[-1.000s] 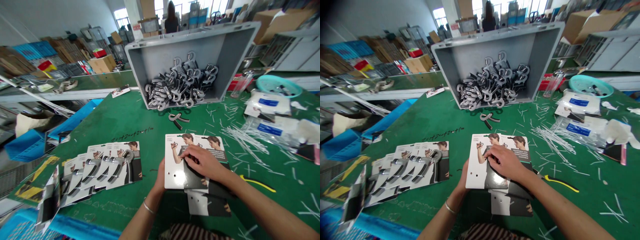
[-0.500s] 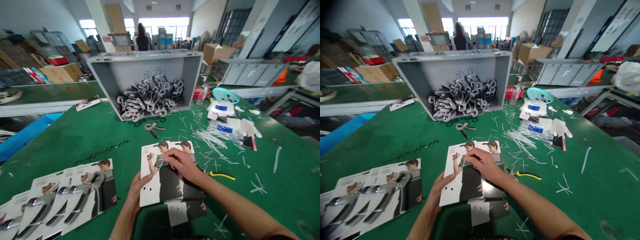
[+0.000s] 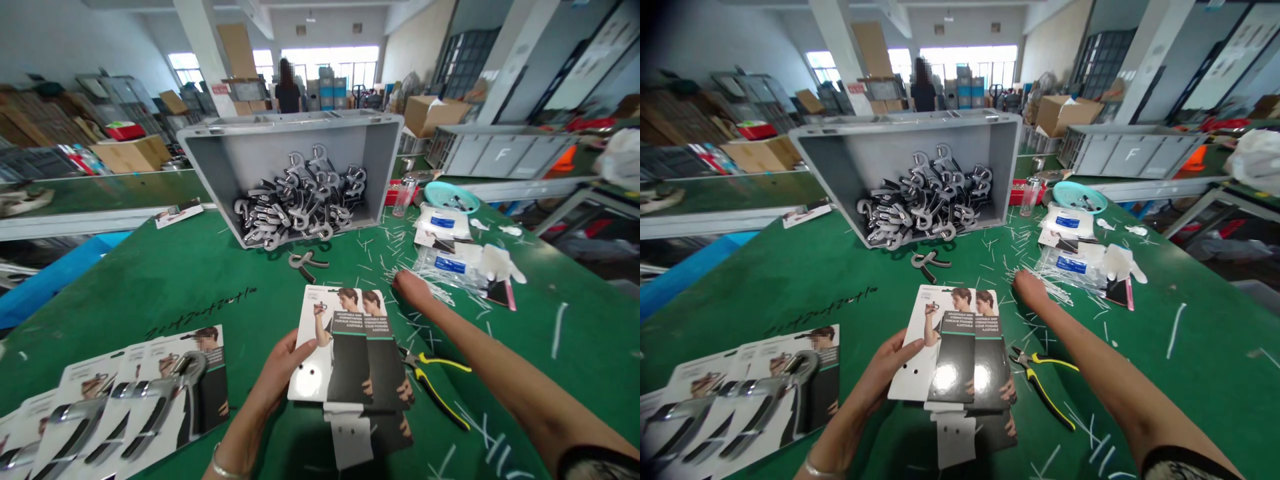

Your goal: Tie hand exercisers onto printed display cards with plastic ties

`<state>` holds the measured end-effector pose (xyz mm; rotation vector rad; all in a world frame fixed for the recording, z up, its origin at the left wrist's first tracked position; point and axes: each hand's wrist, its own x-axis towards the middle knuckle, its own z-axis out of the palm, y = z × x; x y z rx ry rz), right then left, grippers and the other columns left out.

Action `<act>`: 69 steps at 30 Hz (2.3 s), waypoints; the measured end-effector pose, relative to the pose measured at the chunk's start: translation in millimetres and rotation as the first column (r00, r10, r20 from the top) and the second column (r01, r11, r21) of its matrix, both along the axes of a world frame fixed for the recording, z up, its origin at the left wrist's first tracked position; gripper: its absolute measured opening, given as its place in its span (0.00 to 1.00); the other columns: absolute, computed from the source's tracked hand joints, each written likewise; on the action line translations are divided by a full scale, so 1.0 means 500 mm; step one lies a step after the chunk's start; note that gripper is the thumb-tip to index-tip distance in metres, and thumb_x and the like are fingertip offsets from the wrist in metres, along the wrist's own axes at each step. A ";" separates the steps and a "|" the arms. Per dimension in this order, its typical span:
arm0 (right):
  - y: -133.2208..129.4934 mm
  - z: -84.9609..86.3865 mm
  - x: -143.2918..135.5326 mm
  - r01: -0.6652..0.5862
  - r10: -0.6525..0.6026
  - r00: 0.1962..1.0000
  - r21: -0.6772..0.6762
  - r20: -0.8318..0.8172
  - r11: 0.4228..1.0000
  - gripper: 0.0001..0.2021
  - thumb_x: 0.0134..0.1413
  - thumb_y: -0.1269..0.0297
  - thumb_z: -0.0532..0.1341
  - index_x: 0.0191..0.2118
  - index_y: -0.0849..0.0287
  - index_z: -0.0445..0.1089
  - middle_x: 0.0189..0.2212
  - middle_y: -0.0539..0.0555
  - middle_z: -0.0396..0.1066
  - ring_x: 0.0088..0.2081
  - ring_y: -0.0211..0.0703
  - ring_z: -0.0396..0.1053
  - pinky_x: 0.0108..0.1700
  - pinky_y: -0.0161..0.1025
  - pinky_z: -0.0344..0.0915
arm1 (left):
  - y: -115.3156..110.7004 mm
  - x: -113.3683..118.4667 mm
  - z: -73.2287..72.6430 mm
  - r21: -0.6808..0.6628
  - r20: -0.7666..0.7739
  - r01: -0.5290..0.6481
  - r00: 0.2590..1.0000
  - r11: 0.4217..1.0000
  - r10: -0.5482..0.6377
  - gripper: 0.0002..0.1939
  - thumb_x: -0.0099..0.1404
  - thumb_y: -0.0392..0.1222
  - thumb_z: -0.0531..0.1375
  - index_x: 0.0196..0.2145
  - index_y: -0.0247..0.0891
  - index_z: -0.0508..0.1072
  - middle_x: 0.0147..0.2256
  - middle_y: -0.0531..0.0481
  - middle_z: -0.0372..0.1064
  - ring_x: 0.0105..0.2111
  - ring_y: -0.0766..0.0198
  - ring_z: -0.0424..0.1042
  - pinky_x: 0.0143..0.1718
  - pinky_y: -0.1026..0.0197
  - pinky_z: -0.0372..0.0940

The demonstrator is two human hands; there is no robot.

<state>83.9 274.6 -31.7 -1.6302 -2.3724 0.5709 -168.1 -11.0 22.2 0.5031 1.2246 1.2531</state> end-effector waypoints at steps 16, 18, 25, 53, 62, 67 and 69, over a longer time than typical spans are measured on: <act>0.006 0.062 0.068 -0.152 -0.240 0.617 -0.413 -0.749 0.898 0.18 0.45 0.54 0.68 0.41 0.59 0.73 0.37 0.54 0.74 0.28 0.36 0.67 0.30 0.36 0.68 | -0.121 0.017 -0.002 -0.041 -0.058 -0.156 0.986 0.987 0.154 0.23 0.52 0.46 0.71 0.44 0.36 0.77 0.40 0.42 0.77 0.32 0.59 0.74 0.34 0.60 0.71; -0.014 0.063 0.066 -0.160 -0.288 0.543 -0.434 -0.789 0.887 0.18 0.43 0.55 0.70 0.40 0.58 0.73 0.35 0.53 0.74 0.29 0.36 0.68 0.31 0.36 0.69 | -0.119 0.013 -0.001 -0.065 -0.038 -0.204 0.979 0.977 0.202 0.22 0.51 0.46 0.72 0.43 0.36 0.77 0.41 0.43 0.78 0.36 0.56 0.76 0.39 0.59 0.71; -0.106 0.143 0.017 -0.243 -0.315 0.422 -0.441 -0.850 0.864 0.19 0.46 0.51 0.71 0.39 0.59 0.75 0.29 0.49 0.69 0.26 0.33 0.64 0.26 0.31 0.65 | -0.105 -0.077 0.051 -0.078 -0.107 -0.211 0.974 0.974 0.202 0.23 0.55 0.46 0.70 0.48 0.37 0.75 0.40 0.44 0.78 0.32 0.59 0.76 0.33 0.61 0.70; -0.314 0.206 -0.171 -0.449 -0.062 0.589 -0.390 -0.805 0.804 0.15 0.57 0.50 0.64 0.38 0.57 0.71 0.24 0.50 0.74 0.23 0.37 0.69 0.27 0.34 0.67 | -0.078 -0.040 -0.018 0.143 0.026 -0.229 0.973 0.963 0.228 0.17 0.57 0.47 0.69 0.39 0.33 0.76 0.31 0.46 0.74 0.29 0.65 0.72 0.31 0.64 0.65; -0.347 0.205 -0.219 -0.459 0.045 0.611 -0.308 -0.790 0.833 0.14 0.58 0.49 0.62 0.38 0.55 0.66 0.32 0.54 0.77 0.28 0.41 0.74 0.23 0.34 0.72 | -0.070 -0.042 -0.024 0.155 -0.009 -0.255 0.966 0.954 0.260 0.16 0.58 0.47 0.68 0.39 0.34 0.75 0.33 0.47 0.74 0.28 0.67 0.70 0.32 0.65 0.63; -0.355 0.187 -0.230 -0.501 0.059 0.626 -0.344 -0.777 0.794 0.15 0.60 0.49 0.60 0.39 0.56 0.65 0.32 0.55 0.77 0.27 0.41 0.74 0.21 0.33 0.70 | -0.069 -0.048 -0.028 0.182 -0.093 -0.246 0.960 0.952 0.266 0.14 0.59 0.47 0.66 0.40 0.35 0.76 0.32 0.50 0.72 0.29 0.68 0.68 0.32 0.66 0.62; -0.348 0.193 -0.228 -0.531 0.117 0.641 -0.328 -0.759 0.781 0.14 0.61 0.50 0.60 0.38 0.56 0.66 0.32 0.55 0.78 0.26 0.40 0.74 0.23 0.34 0.71 | -0.067 -0.050 -0.028 0.197 -0.127 -0.238 0.956 0.951 0.265 0.14 0.60 0.47 0.66 0.40 0.36 0.76 0.32 0.50 0.72 0.29 0.67 0.68 0.32 0.65 0.62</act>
